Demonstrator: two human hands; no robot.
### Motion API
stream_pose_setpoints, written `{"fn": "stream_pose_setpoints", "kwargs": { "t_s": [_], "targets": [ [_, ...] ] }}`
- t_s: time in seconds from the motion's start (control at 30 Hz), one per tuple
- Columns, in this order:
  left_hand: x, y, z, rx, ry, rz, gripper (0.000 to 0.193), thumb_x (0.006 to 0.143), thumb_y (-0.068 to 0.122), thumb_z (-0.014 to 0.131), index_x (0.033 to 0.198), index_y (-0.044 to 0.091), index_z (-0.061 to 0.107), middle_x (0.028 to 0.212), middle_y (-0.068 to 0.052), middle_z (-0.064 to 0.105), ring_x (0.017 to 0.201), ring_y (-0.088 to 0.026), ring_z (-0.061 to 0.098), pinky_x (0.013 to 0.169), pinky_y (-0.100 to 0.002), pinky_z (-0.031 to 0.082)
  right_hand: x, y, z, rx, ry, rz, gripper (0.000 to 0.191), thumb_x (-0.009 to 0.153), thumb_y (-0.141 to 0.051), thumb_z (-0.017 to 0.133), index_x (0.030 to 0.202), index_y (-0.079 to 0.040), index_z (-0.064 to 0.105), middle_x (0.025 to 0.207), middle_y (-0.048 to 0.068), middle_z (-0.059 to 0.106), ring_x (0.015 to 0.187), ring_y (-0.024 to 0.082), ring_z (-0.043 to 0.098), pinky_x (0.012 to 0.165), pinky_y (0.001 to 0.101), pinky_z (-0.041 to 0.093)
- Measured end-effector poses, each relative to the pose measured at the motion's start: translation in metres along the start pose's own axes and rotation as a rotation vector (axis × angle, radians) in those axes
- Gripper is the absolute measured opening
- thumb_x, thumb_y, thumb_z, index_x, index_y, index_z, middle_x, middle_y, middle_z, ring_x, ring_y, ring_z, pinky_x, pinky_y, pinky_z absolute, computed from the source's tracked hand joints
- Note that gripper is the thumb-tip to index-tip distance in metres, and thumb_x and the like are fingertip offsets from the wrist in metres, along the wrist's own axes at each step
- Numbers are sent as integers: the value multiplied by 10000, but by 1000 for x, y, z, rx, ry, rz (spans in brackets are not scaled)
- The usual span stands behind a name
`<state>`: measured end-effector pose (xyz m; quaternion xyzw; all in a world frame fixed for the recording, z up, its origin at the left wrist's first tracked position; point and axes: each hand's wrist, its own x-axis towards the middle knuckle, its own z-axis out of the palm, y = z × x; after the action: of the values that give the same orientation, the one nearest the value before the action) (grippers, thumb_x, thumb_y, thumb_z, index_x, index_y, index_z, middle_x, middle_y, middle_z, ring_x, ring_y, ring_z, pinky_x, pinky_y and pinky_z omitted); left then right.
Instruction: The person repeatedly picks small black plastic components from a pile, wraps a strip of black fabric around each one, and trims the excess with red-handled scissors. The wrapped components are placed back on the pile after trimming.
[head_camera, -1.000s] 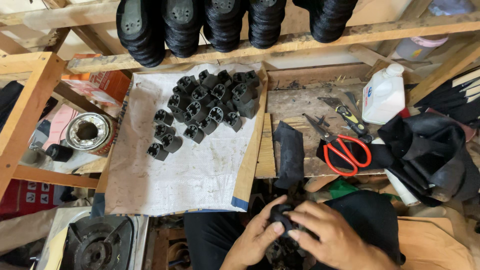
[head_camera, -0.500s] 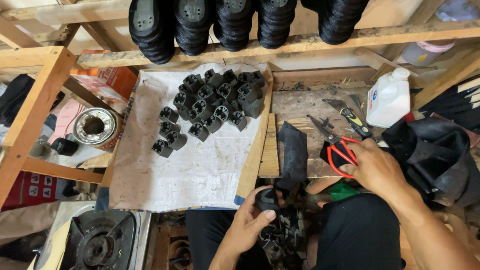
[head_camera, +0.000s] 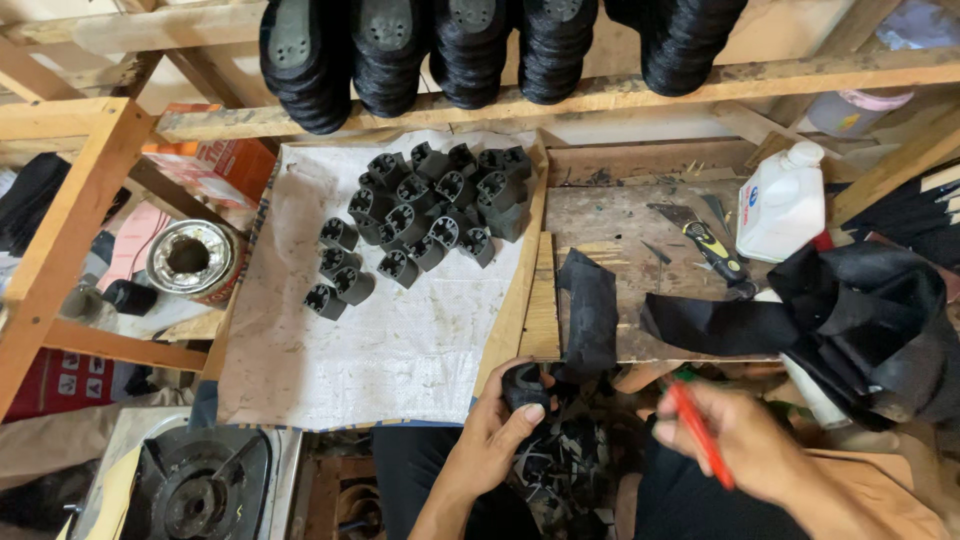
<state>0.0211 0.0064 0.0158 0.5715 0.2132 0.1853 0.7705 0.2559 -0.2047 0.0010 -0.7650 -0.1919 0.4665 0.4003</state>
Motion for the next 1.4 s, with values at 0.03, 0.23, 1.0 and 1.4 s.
{"fn": "stream_pose_setpoints", "kwargs": {
  "t_s": [0.03, 0.23, 1.0, 1.4],
  "targets": [
    [1, -1, 0, 9, -6, -1, 630, 946, 274, 675, 1458, -1, 432, 1244, -135, 650, 1094, -195, 629, 995, -348, 499, -10, 5, 8, -216, 24, -33, 447, 795, -320, 877, 1107, -56, 697, 768, 94, 637, 634, 216, 566, 592, 350, 475],
    [3, -1, 3, 33, -43, 24, 636, 949, 265, 685, 1462, -8, 426, 1253, -123, 635, 1130, -182, 606, 1018, -325, 479, -49, -8, 26, -726, 136, -477, 725, 602, -466, 960, 1203, -187, 668, 1008, 12, 727, 839, 253, 689, 736, 371, 495],
    [-4, 6, 6, 36, -219, -97, 640, 954, 245, 698, 1488, 4, 439, 1167, -109, 630, 1058, -162, 591, 919, -313, 515, -51, -19, 36, -645, 80, -524, 512, 607, -385, 911, 1041, -172, 742, 841, 27, 788, 706, 260, 750, 654, 385, 558],
    [-2, -8, -9, -270, -160, -30, 787, 865, 392, 800, 1464, -32, 514, 1161, -182, 701, 1054, -260, 709, 970, -387, 561, -51, -23, 33, -657, 140, -367, 618, 592, -420, 973, 1088, -171, 702, 869, 51, 740, 736, 271, 727, 667, 387, 565]
  ]
}}
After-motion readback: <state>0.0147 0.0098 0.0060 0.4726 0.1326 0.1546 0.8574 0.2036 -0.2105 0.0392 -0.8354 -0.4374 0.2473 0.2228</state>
